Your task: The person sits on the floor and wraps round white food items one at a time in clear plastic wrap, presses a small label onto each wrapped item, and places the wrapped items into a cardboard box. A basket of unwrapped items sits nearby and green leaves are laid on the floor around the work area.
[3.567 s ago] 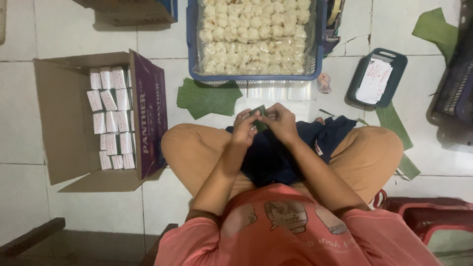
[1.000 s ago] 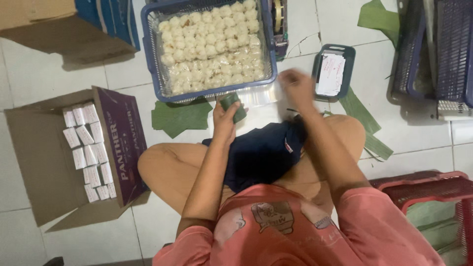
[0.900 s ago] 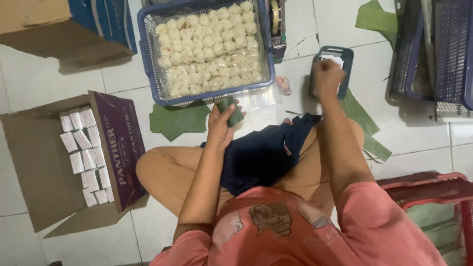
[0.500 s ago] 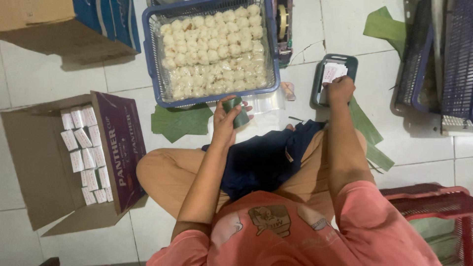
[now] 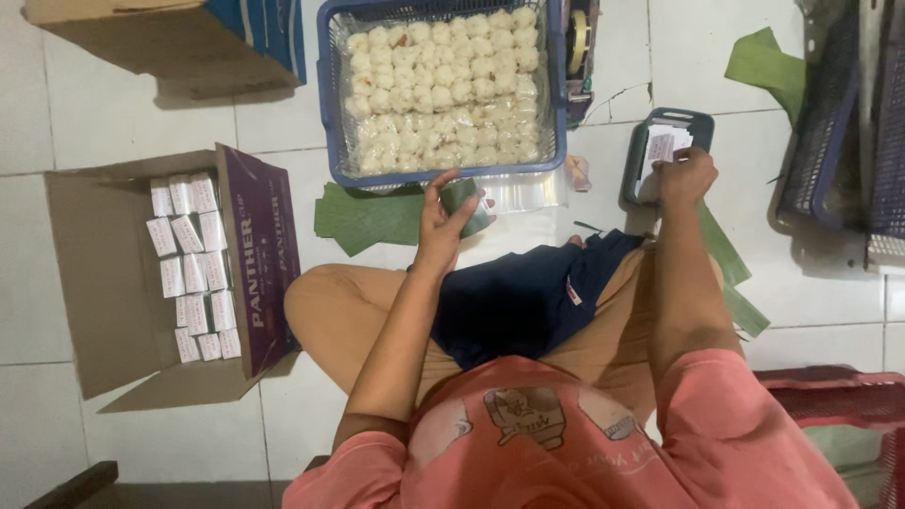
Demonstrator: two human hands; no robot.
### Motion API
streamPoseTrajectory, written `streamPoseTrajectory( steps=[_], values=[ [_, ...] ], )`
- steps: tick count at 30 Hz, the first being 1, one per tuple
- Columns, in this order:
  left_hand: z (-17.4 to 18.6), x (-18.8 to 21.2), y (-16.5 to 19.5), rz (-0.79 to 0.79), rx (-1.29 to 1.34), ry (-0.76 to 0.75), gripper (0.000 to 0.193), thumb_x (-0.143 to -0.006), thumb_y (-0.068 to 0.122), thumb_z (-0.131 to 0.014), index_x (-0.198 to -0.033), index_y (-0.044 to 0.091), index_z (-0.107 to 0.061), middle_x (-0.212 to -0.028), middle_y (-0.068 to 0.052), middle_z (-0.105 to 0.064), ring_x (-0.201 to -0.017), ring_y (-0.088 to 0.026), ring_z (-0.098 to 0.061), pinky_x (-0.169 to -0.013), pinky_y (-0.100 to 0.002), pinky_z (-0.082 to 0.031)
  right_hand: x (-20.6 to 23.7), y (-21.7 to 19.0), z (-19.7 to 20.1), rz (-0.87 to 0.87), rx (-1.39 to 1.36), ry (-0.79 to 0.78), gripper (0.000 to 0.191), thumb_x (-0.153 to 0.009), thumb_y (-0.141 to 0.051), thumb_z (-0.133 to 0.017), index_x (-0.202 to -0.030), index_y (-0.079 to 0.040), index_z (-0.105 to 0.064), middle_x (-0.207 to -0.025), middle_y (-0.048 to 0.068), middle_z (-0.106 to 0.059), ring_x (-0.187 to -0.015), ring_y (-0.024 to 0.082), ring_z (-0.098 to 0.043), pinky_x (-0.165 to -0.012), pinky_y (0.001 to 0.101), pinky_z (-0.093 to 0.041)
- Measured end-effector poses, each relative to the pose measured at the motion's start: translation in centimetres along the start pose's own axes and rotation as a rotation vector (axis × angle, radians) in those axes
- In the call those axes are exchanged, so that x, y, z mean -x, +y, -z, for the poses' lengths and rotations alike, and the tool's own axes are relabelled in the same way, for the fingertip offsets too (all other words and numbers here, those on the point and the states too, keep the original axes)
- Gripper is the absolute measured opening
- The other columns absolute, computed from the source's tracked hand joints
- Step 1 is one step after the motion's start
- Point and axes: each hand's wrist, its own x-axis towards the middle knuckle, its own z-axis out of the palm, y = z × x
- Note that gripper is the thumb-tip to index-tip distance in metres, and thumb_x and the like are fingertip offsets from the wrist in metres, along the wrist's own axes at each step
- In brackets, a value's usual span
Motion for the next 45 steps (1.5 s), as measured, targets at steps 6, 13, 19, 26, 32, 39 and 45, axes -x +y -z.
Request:
streamPoseTrajectory(
  steps=[6, 13, 19, 26, 32, 39, 45],
  values=[
    [2.4, 1.4, 0.2, -0.020, 0.040, 0.022, 0.046, -0.097, 0.002, -0.066, -0.138, 0.007, -0.047, -0.118, -0.020, -0.064, -0.103, -0.034, -0.071, -0.085, -0.050, -0.063, 0.0, -0.3, 1.3, -0.005, 0.160, -0.053, 0.023, -0.078, -0.025, -0.090, -0.089, -0.007, -0.081, -0.083, 0.021, -0.073, -0.075, 0.039, -0.071, -0.072, 0.0446, -0.057],
    [4.0, 2.4, 0.9, 0.018, 0.084, 0.104, 0.047, -0.094, 0.002, -0.062, -0.137, 0.009, -0.047, -0.112, -0.021, -0.065, -0.098, -0.036, -0.071, -0.081, -0.052, -0.064, 0.2, -1.5, 3.5, 0.291, 0.095, 0.229, 0.015, -0.075, -0.015, -0.087, -0.085, -0.005, -0.085, -0.083, 0.025, -0.072, -0.074, 0.038, -0.071, -0.070, 0.0426, -0.058],
    [2.9, 3.4, 1.5, -0.003, 0.128, 0.096, 0.058, -0.092, -0.001, -0.061, -0.145, 0.012, -0.042, -0.112, -0.021, -0.065, -0.098, -0.035, -0.071, -0.080, -0.050, -0.064, 8.8, -12.3, 6.0, -0.076, -0.953, -0.549, 0.010, -0.087, 0.004, -0.074, -0.094, -0.001, -0.071, -0.091, 0.013, -0.076, -0.084, 0.019, -0.074, -0.079, 0.0298, -0.058],
    [1.5, 4.7, 2.8, -0.120, 0.093, 0.021, 0.061, -0.097, -0.005, -0.062, -0.148, 0.013, -0.035, -0.121, -0.019, -0.061, -0.104, -0.031, -0.069, -0.086, -0.048, -0.064, 18.3, -17.6, 6.3, 0.023, -0.985, -1.024, 0.006, -0.087, 0.004, -0.075, -0.092, 0.005, -0.074, -0.089, 0.010, -0.074, -0.083, 0.016, -0.070, -0.080, 0.0294, -0.056],
    [1.1, 4.9, 2.3, -0.118, 0.045, 0.012, 0.064, -0.094, -0.006, -0.065, -0.147, 0.014, -0.035, -0.122, -0.016, -0.060, -0.103, -0.029, -0.069, -0.086, -0.047, -0.063, 9.3, -10.9, 5.8, -0.105, -0.771, -0.487, 0.012, -0.093, -0.003, -0.071, -0.104, 0.001, -0.075, -0.090, 0.007, -0.074, -0.080, 0.012, -0.066, -0.075, 0.0272, -0.053],
    [-3.8, 2.2, -0.2, -0.182, -0.003, -0.073, 0.060, -0.100, -0.006, -0.066, -0.151, 0.008, -0.039, -0.123, -0.016, -0.061, -0.108, -0.027, -0.067, -0.094, -0.044, -0.059, 14.0, -12.5, 9.6, 0.058, -0.860, -1.019, 0.009, -0.085, 0.003, -0.071, -0.094, 0.002, -0.075, -0.087, 0.004, -0.076, -0.082, 0.012, -0.070, -0.079, 0.0262, -0.056],
    [-6.0, 2.9, 1.4, -0.249, -0.016, -0.149, 0.063, -0.102, -0.006, -0.065, -0.157, 0.008, -0.037, -0.127, -0.016, -0.065, -0.120, -0.023, -0.063, -0.106, -0.036, -0.052, 14.2, -17.3, 9.2, 0.052, -0.985, -0.868, 0.017, -0.088, 0.003, -0.074, -0.104, 0.001, -0.072, -0.092, 0.004, -0.071, -0.086, 0.010, -0.066, -0.080, 0.0245, -0.054]
  ],
)
